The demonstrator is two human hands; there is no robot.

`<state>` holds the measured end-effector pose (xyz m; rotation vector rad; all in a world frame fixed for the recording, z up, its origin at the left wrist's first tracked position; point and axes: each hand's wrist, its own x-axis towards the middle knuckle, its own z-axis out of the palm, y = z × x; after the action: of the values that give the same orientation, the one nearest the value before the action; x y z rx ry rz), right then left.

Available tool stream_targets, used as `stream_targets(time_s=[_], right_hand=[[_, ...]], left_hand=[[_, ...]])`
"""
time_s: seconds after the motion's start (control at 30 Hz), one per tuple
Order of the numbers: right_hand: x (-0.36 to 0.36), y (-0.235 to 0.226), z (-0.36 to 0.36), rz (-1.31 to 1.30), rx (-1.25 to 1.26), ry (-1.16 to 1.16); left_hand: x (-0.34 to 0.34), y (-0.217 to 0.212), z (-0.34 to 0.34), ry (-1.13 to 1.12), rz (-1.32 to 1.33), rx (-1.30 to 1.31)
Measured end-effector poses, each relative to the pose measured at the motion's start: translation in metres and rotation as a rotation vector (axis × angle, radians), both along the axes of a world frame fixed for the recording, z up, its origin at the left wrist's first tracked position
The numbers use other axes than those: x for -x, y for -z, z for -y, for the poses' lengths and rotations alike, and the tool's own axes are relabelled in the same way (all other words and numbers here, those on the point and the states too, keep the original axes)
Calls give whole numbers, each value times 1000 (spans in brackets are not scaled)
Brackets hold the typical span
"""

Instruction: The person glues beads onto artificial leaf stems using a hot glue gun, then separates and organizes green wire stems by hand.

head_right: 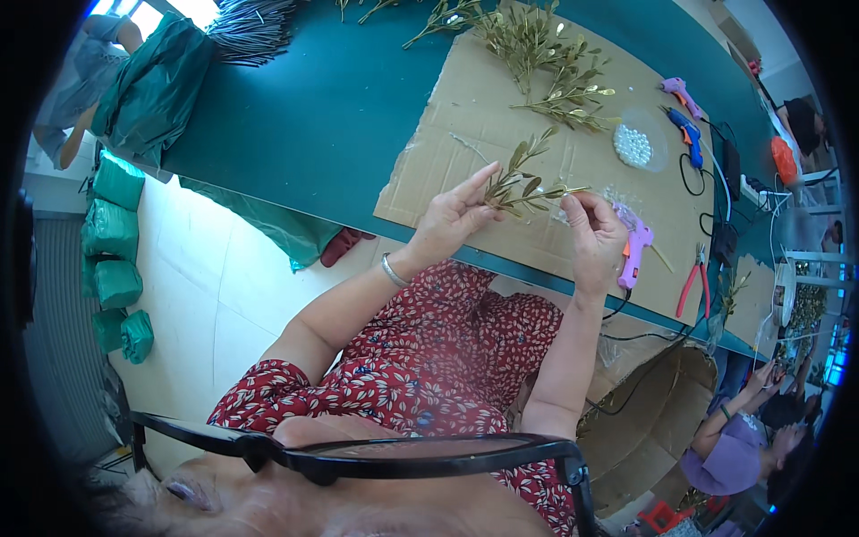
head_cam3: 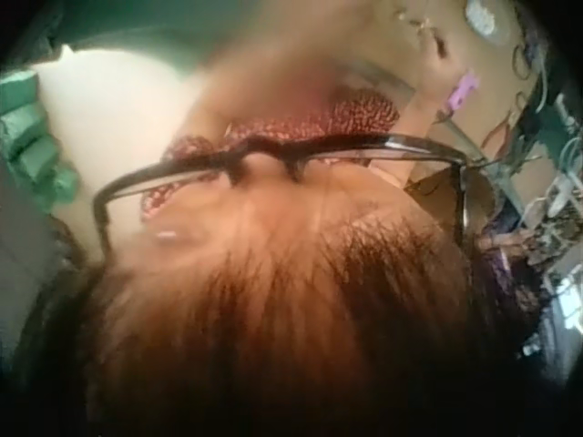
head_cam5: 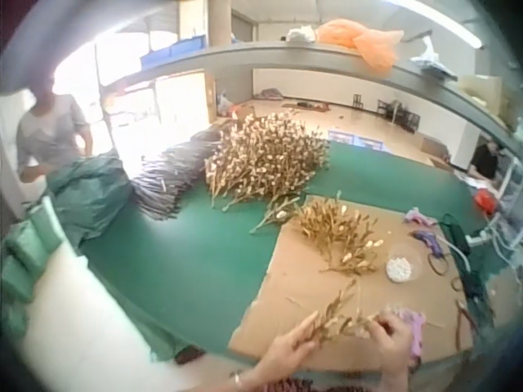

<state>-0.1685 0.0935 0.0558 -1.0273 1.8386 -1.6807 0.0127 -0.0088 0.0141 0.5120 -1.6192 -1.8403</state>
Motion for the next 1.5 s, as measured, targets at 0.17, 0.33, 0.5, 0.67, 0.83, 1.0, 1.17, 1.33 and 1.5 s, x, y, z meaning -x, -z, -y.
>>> stream_targets(time_s=[0.17, 0.33, 0.5, 0.67, 0.83, 1.0, 1.17, 1.33, 1.5], right_hand=[[-6, -4, 3, -26, 9, 11], [-16, -6, 8, -455, -49, 101], [-29, -6, 13, -667, 1, 191], [-31, -10, 19, -675, -34, 183], [-30, -12, 17, -730, -89, 206], [-30, -14, 15, -549, 6, 244], [-35, -15, 20, -131, 111, 111], [-28, -18, 9, -161, 169, 63], [-21, -16, 1, -197, 142, 46]], left_hand=[[-3, 1, 0, -20, -9, 47], [-2, 9, 0, -47, 54, 103], [3, 8, -1, -122, -34, 83], [-4, 4, 1, -118, 30, 133], [-2, 6, -2, -100, 7, 88], [7, 12, -3, -85, -103, -1], [0, 5, -1, 12, -151, -272], [4, 10, -1, 19, -146, -205], [6, 5, -6, 11, -103, -157]])
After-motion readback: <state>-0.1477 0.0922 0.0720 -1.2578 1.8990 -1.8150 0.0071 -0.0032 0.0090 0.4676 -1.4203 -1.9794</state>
